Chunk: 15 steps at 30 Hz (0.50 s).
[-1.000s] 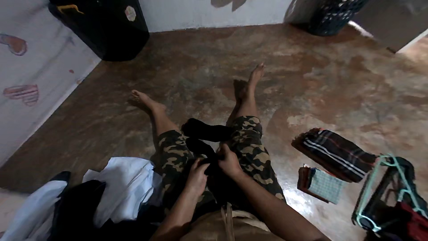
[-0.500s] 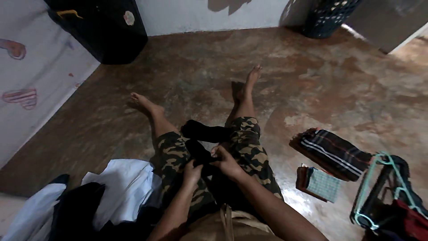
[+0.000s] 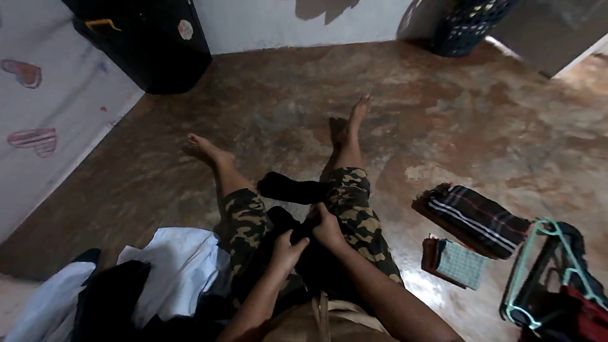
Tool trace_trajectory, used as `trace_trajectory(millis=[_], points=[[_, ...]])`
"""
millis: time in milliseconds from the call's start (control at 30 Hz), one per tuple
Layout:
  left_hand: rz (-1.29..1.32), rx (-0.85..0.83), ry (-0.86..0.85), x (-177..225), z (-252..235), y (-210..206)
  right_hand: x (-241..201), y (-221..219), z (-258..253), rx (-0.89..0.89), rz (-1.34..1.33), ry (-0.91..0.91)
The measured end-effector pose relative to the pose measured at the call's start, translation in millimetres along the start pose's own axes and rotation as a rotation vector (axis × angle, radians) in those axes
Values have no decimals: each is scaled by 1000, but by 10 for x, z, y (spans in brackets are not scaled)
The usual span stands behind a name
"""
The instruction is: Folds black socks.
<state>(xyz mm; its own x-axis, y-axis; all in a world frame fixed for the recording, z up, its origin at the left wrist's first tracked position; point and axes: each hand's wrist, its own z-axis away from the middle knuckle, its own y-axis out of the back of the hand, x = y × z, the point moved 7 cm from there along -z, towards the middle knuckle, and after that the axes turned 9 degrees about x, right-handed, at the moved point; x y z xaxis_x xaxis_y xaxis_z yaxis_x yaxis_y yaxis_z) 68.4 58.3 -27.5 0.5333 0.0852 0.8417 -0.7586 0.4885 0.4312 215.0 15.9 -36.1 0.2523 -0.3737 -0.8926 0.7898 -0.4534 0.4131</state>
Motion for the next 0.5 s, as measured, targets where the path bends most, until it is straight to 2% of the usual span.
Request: trace_trajectory(millis=[100,133,200,267,300,367,433,500], points=[[33,149,89,-199,-221,199,-172,-137,163,-172,-346,23],[97,176,103,-174,-218,243,-176,-178,177,-207,-380,28],[222,174,76,-48,-79,216,-41,-164,100,-138,-218,13],[299,69,29,88,116,76,93,-77,-34,-36,3,-36],[287,16,7,87,157,15,116,-40,-64,-12,26,-56],[134,25,-15,-30,46,39,86,-49,6,-33,-148,-81],[-5,114,-12,-161,-176,184,-45,-160,165,-164,-461,-89],[45,151,30,-175,-236,259,-78,-250,212,-247,-507,-77]])
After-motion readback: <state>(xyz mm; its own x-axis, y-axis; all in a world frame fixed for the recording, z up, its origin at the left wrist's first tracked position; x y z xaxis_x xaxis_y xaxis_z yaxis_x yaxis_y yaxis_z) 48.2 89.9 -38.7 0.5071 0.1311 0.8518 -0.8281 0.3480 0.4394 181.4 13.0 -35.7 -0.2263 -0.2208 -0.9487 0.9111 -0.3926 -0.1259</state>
